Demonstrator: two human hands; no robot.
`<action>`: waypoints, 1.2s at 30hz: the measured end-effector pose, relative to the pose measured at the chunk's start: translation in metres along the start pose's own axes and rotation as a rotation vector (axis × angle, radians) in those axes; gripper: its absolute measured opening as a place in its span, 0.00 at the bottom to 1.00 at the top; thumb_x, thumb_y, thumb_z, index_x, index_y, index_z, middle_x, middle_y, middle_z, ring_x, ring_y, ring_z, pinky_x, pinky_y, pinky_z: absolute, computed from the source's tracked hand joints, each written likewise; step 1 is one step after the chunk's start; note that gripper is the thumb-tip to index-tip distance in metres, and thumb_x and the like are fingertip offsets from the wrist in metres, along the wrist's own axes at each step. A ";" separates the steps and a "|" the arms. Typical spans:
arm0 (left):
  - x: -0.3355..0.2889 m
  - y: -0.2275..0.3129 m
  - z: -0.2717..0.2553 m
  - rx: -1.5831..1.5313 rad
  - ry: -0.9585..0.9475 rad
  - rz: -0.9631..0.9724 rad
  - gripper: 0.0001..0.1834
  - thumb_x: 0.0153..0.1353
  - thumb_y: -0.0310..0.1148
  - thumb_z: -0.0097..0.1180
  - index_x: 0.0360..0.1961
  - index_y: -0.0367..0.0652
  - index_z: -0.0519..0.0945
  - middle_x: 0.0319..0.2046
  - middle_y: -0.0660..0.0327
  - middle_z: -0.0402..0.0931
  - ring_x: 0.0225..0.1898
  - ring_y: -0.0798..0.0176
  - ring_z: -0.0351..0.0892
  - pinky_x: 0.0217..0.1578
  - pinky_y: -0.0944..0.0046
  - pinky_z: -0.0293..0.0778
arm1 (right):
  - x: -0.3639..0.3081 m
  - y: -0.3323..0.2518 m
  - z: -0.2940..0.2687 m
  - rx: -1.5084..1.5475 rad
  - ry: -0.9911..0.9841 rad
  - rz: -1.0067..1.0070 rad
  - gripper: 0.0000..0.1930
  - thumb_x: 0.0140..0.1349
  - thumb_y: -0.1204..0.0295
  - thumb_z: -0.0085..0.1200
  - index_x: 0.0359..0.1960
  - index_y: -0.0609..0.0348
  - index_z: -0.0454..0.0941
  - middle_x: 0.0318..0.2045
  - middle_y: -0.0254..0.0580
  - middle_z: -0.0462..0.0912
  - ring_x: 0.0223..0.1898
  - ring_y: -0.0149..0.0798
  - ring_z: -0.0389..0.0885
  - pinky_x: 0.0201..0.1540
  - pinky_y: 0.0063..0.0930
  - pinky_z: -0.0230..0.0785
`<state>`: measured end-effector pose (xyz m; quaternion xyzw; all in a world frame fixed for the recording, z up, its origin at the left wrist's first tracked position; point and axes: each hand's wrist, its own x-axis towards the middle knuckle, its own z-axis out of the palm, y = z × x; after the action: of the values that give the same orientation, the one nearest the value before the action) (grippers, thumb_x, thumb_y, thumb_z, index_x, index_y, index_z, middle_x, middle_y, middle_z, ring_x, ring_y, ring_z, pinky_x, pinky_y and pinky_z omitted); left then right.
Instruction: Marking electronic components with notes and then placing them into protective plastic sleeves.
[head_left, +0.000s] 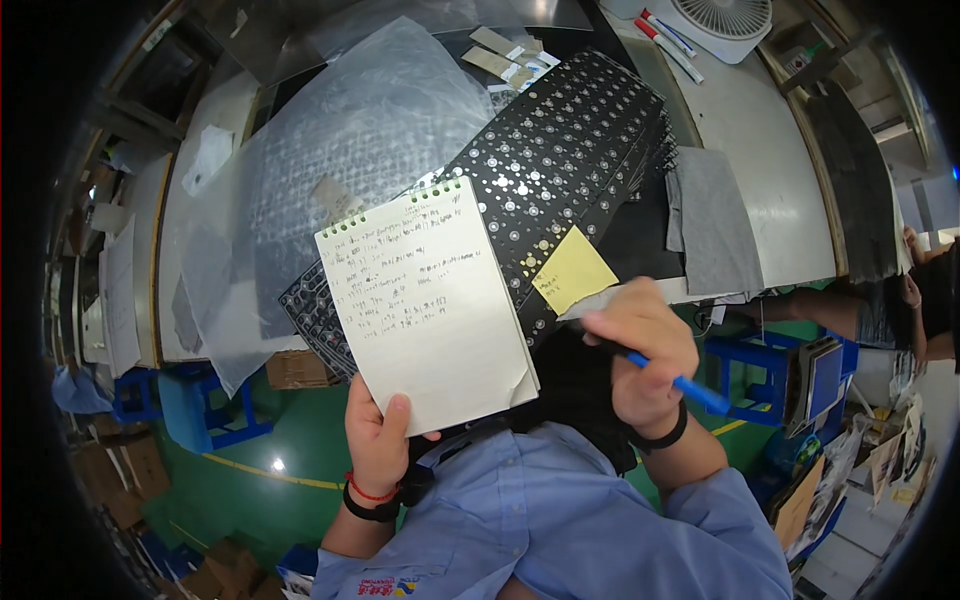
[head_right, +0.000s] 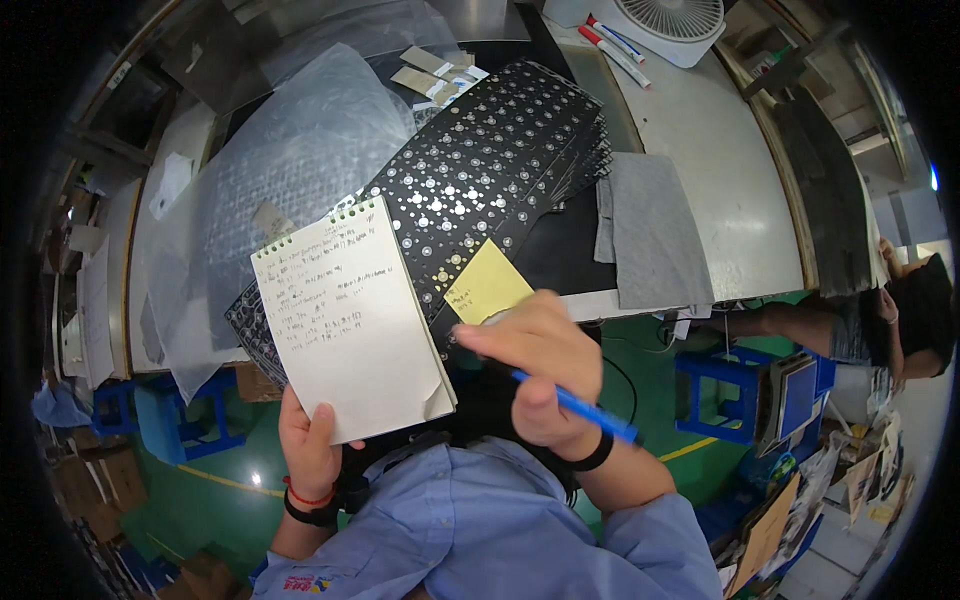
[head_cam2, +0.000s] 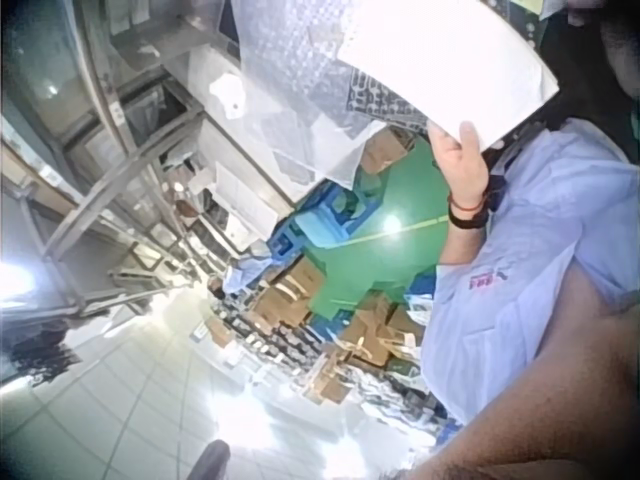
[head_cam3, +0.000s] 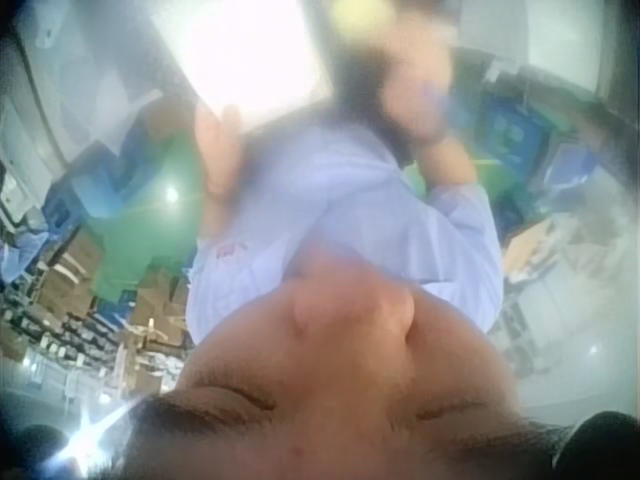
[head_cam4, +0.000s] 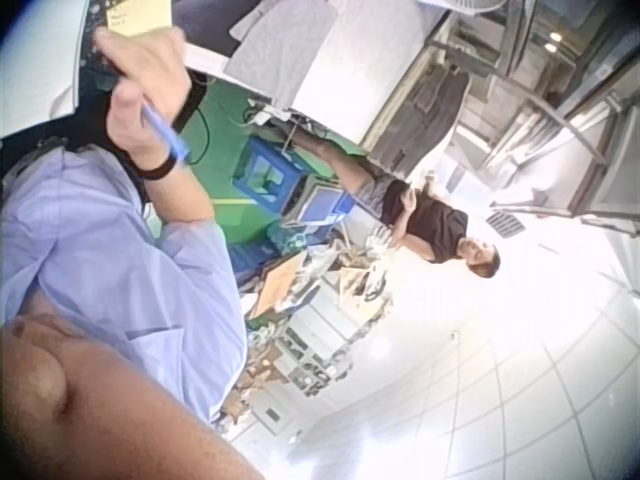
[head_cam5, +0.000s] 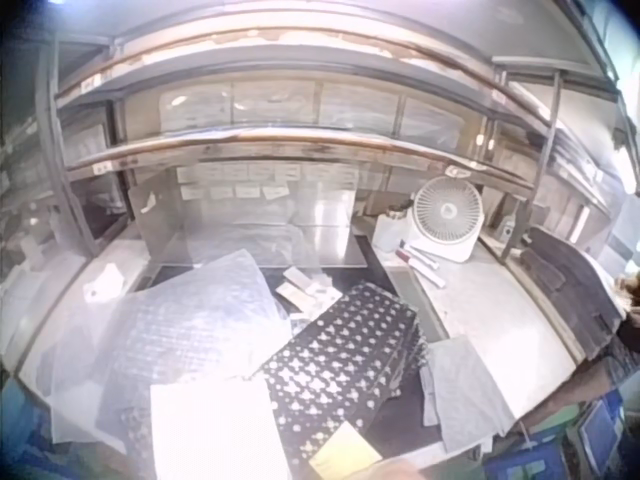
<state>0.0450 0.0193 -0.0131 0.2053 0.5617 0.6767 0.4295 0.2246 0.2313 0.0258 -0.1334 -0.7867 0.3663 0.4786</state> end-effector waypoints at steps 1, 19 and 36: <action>0.000 0.000 -0.001 0.002 -0.014 0.007 0.17 0.69 0.26 0.41 0.56 0.32 0.60 0.43 0.49 0.76 0.32 0.63 0.82 0.24 0.69 0.79 | 0.004 -0.005 0.006 0.244 -0.049 0.123 0.23 0.69 0.56 0.43 0.36 0.65 0.83 0.28 0.44 0.80 0.31 0.41 0.75 0.37 0.32 0.66; 0.002 0.000 -0.001 0.046 -0.023 -0.009 0.17 0.69 0.28 0.43 0.55 0.30 0.59 0.43 0.48 0.76 0.33 0.64 0.82 0.25 0.71 0.79 | 0.025 0.007 0.078 0.028 -0.029 0.314 0.12 0.51 0.80 0.62 0.15 0.60 0.71 0.13 0.33 0.73 0.15 0.22 0.68 0.18 0.19 0.59; 0.001 0.000 -0.001 0.052 -0.021 0.006 0.17 0.69 0.26 0.42 0.55 0.30 0.60 0.42 0.48 0.76 0.31 0.63 0.82 0.24 0.70 0.79 | 0.022 0.009 0.075 0.102 -0.009 0.331 0.11 0.51 0.83 0.60 0.16 0.61 0.71 0.15 0.33 0.75 0.16 0.22 0.68 0.19 0.19 0.58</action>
<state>0.0436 0.0200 -0.0138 0.2253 0.5740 0.6610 0.4276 0.1484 0.2161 0.0138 -0.2348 -0.7365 0.4803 0.4144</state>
